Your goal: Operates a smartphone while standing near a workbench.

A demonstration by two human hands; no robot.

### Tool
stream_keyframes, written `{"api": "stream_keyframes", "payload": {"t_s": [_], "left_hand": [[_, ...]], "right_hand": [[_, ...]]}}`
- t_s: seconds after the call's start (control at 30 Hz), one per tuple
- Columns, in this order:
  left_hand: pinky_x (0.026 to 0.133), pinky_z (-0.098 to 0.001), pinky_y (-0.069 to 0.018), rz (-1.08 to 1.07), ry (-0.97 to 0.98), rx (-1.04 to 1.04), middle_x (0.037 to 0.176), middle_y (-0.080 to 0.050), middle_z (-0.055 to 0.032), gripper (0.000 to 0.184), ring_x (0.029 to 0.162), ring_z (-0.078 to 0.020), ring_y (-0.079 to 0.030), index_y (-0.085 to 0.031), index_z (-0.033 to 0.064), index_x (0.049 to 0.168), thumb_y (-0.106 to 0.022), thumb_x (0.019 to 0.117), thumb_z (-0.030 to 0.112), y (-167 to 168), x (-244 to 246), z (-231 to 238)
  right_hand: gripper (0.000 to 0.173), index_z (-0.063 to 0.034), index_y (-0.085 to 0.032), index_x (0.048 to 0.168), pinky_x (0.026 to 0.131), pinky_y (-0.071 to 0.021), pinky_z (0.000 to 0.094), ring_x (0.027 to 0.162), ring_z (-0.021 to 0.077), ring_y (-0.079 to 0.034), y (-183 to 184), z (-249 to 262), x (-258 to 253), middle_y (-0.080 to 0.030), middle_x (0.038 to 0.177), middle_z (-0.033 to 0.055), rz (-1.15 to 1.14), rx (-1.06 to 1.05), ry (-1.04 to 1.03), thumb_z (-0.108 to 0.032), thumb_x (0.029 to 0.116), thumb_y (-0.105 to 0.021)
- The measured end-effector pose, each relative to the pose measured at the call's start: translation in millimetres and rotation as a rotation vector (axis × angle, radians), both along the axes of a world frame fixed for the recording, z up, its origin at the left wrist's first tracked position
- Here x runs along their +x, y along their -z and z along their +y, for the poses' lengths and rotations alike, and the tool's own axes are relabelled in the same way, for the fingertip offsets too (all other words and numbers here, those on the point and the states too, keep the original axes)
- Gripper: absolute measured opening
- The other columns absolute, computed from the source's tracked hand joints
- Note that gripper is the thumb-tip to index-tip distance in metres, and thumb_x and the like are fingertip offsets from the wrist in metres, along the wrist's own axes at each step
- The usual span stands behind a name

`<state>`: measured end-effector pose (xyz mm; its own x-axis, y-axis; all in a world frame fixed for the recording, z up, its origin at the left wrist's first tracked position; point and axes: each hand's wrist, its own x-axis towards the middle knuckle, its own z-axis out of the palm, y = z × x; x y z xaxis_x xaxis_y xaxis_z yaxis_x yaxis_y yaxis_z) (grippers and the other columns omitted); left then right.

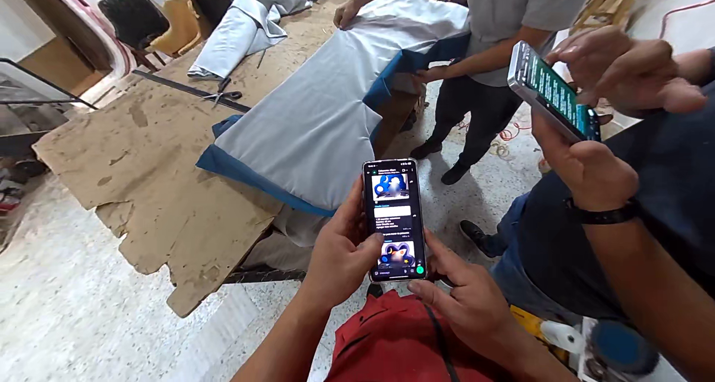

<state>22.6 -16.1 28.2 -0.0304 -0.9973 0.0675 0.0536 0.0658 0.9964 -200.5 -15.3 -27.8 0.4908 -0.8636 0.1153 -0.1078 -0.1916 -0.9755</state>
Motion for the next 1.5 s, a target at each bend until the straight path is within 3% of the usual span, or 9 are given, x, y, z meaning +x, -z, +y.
{"api": "stream_keyframes", "payload": {"t_s": [0.1,0.27,0.93,1.03,1.1,1.17,1.33,1.43,1.5], "left_hand": [[0.089,-0.0393,-0.0629,-0.012,-0.139,-0.023,0.128,-0.069,-0.0140,0.066,0.104,-0.0243,-0.073,-0.042,0.0133,0.158,-0.055,0.0954,-0.006,-2,-5,1],[0.082,-0.0381,-0.0647,-0.047,-0.246,-0.003,0.119,-0.073,-0.0151,0.048,0.095,-0.0240,-0.075,-0.050,0.0100,0.151,-0.051,0.1039,0.001,-2,-9,1],[0.077,-0.0368,-0.0655,-0.045,-0.315,0.006,0.110,-0.075,-0.0150,0.043,0.088,-0.0229,-0.076,-0.055,0.0103,0.147,-0.050,0.1054,0.002,1,-9,-1],[0.080,-0.0392,-0.0651,-0.024,-0.228,0.008,0.118,-0.073,-0.0155,0.053,0.094,-0.0254,-0.075,-0.049,0.0115,0.151,-0.055,0.1000,-0.003,2,-5,2],[0.088,-0.0434,-0.0639,0.002,-0.043,0.027,0.135,-0.064,-0.0150,0.081,0.106,-0.0294,-0.072,-0.034,0.0172,0.161,-0.061,0.0893,-0.009,1,2,3],[0.091,-0.0454,-0.0633,0.016,0.051,0.041,0.145,-0.058,-0.0146,0.094,0.111,-0.0319,-0.071,-0.024,0.0216,0.165,-0.066,0.0863,-0.008,0,6,5],[0.087,-0.0418,-0.0634,0.001,-0.141,-0.014,0.130,-0.066,-0.0155,0.068,0.106,-0.0279,-0.071,-0.042,0.0134,0.156,-0.064,0.0930,0.002,-3,2,2],[0.084,-0.0399,-0.0639,-0.074,-0.247,-0.029,0.127,-0.067,-0.0121,0.067,0.101,-0.0247,-0.072,-0.040,0.0179,0.157,-0.064,0.0956,0.007,-9,-1,-7],[0.079,-0.0385,-0.0644,-0.140,-0.312,-0.014,0.120,-0.069,-0.0096,0.056,0.095,-0.0224,-0.072,-0.052,0.0169,0.148,-0.070,0.0952,0.018,-15,-5,-14]], "right_hand": [[0.069,-0.0142,-0.039,0.159,0.082,-0.0640,0.0305,0.086,0.0093,-0.072,0,3,0,-0.076,0.099,-0.0033,-0.011,0.015,-0.007,-0.033,0.0996,-0.069],[0.070,-0.0174,-0.039,0.160,0.080,-0.0641,0.0309,0.083,0.0102,-0.072,1,5,1,-0.075,0.097,-0.0031,-0.030,0.052,-0.019,-0.033,0.0993,-0.070],[0.070,-0.0159,-0.039,0.160,0.081,-0.0644,0.0306,0.085,0.0103,-0.073,-1,3,3,-0.076,0.098,-0.0028,-0.030,0.091,-0.026,-0.030,0.0990,-0.070],[0.070,-0.0155,-0.039,0.160,0.081,-0.0641,0.0304,0.084,0.0104,-0.072,1,4,3,-0.076,0.097,-0.0027,-0.030,0.084,-0.024,-0.030,0.0990,-0.070],[0.070,-0.0151,-0.039,0.160,0.081,-0.0640,0.0307,0.085,0.0108,-0.072,1,4,2,-0.076,0.098,-0.0023,-0.025,0.073,-0.014,-0.031,0.0992,-0.070],[0.070,-0.0144,-0.038,0.160,0.082,-0.0642,0.0312,0.086,0.0112,-0.073,1,3,1,-0.076,0.100,-0.0016,-0.031,0.070,-0.012,-0.029,0.0993,-0.070],[0.069,-0.0127,-0.039,0.159,0.082,-0.0635,0.0288,0.085,0.0082,-0.072,3,5,1,-0.075,0.098,-0.0017,0.014,-0.013,-0.009,-0.030,0.0997,-0.069],[0.066,-0.0143,-0.042,0.158,0.082,-0.0625,0.0265,0.088,0.0045,-0.071,5,6,2,-0.075,0.100,-0.0025,0.138,-0.151,0.020,-0.032,0.1001,-0.067],[0.065,-0.0139,-0.043,0.158,0.084,-0.0623,0.0266,0.089,0.0046,-0.071,7,7,3,-0.075,0.102,-0.0015,0.183,-0.224,0.035,-0.033,0.1005,-0.067]]}}
